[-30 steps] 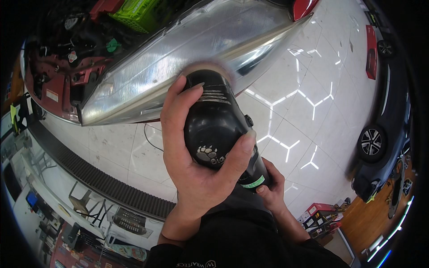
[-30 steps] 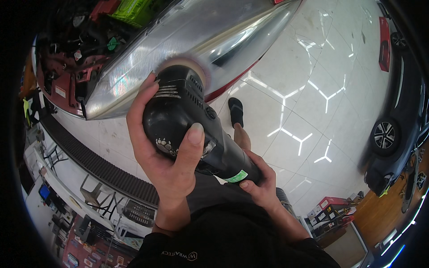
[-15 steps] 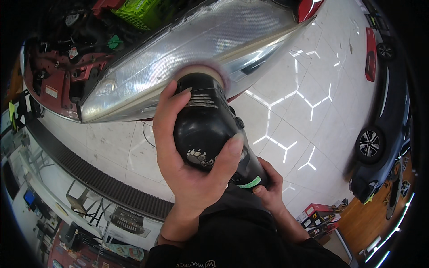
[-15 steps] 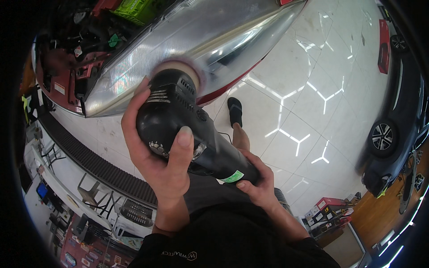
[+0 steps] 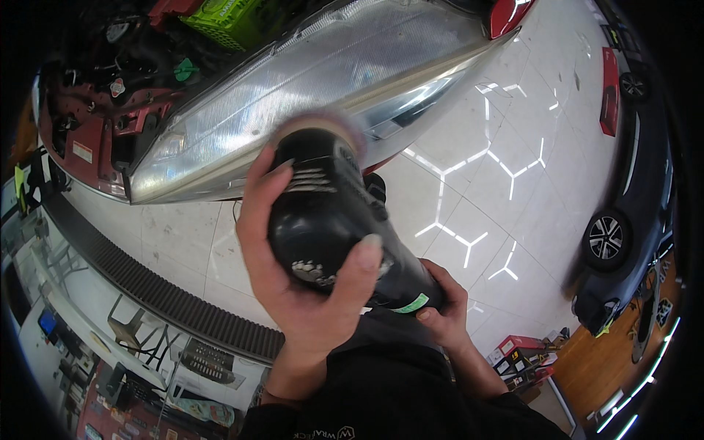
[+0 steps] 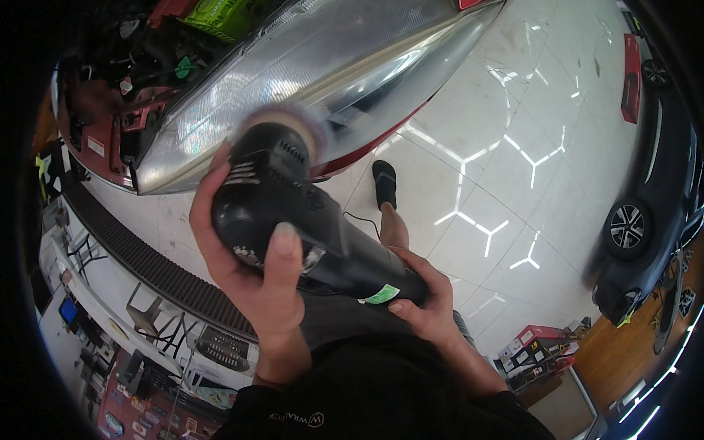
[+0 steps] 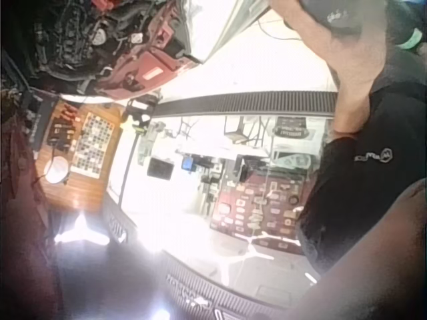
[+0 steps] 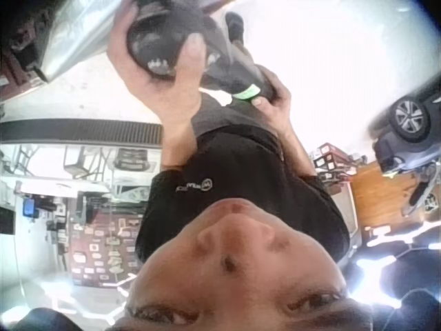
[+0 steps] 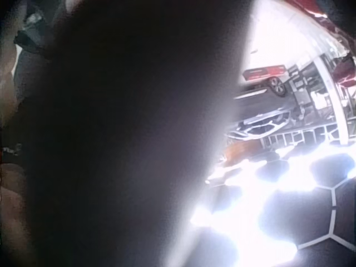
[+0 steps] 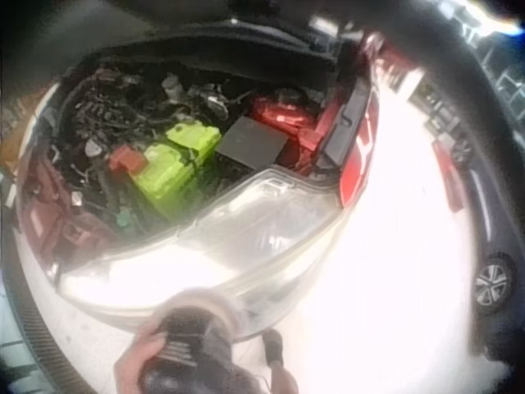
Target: The person applies a liquid compound to a rotary polisher and then uses it to polish the surface of a car headlight. The person moves the polisher across the headlight lens in a systematic manner.
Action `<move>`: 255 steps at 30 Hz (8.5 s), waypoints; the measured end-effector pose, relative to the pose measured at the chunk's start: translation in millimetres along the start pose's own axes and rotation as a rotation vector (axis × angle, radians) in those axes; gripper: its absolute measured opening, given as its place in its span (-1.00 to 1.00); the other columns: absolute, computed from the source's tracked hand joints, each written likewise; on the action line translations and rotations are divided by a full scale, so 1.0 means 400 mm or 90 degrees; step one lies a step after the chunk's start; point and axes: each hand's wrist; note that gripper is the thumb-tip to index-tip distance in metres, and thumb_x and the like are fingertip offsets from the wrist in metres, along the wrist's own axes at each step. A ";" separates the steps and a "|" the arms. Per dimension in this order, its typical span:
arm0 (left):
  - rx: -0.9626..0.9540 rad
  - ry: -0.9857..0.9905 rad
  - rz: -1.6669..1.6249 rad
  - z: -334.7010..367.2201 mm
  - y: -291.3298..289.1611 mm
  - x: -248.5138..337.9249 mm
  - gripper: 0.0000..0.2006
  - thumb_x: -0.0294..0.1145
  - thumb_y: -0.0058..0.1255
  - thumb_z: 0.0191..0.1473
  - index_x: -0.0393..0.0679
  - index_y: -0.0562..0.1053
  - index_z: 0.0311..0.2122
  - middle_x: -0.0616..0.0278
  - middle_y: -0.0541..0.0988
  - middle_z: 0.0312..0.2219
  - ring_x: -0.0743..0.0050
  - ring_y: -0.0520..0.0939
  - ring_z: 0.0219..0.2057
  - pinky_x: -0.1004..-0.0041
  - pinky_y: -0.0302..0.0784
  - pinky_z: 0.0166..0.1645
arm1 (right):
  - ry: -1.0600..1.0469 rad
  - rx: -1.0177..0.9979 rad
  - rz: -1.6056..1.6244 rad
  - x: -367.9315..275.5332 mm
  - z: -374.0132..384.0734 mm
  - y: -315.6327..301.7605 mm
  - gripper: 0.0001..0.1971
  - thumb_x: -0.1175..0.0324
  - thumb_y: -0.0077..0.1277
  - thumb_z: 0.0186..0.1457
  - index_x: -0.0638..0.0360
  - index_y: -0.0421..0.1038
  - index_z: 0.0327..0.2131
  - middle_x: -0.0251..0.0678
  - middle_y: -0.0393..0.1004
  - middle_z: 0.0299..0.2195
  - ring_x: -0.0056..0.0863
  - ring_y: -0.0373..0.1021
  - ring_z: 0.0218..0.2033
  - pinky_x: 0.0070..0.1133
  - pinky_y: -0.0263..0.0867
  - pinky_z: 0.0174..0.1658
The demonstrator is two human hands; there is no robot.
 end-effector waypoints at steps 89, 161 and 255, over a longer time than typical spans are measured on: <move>0.013 0.060 0.001 -0.010 -0.128 -0.065 -0.23 -0.39 0.43 -0.10 -0.28 0.34 0.25 -0.33 0.28 0.31 -0.14 0.56 0.19 0.16 0.57 0.21 | -0.001 -0.003 -0.085 0.049 -0.019 0.080 0.00 -0.16 0.38 0.08 0.49 0.24 0.31 -0.04 0.48 0.16 -0.31 0.40 0.21 -0.38 0.24 0.30; 0.011 0.074 0.028 -0.012 -0.175 -0.074 -0.23 -0.33 0.46 -0.10 -0.23 0.38 0.24 -0.36 0.28 0.31 -0.29 0.48 0.27 0.04 0.50 0.26 | 0.003 0.014 -0.040 0.104 -0.028 0.119 0.02 -0.15 0.41 0.04 0.52 0.24 0.30 -0.07 0.49 0.15 -0.32 0.42 0.18 -0.40 0.27 0.28; -0.161 0.130 0.037 0.042 -0.252 -0.100 -0.30 -0.23 0.40 -0.05 0.00 0.38 0.23 -0.35 0.20 0.33 -0.43 0.72 -0.12 0.01 0.79 -0.26 | -0.113 0.217 0.084 0.464 -0.103 0.319 -0.25 -0.18 0.34 0.12 0.34 0.46 0.09 -0.30 0.57 -0.02 -0.52 0.50 -0.02 -0.53 0.41 0.03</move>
Point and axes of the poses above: each hand's wrist, its own z-axis towards the middle knuckle, its own y-axis out of the palm, x = y × z
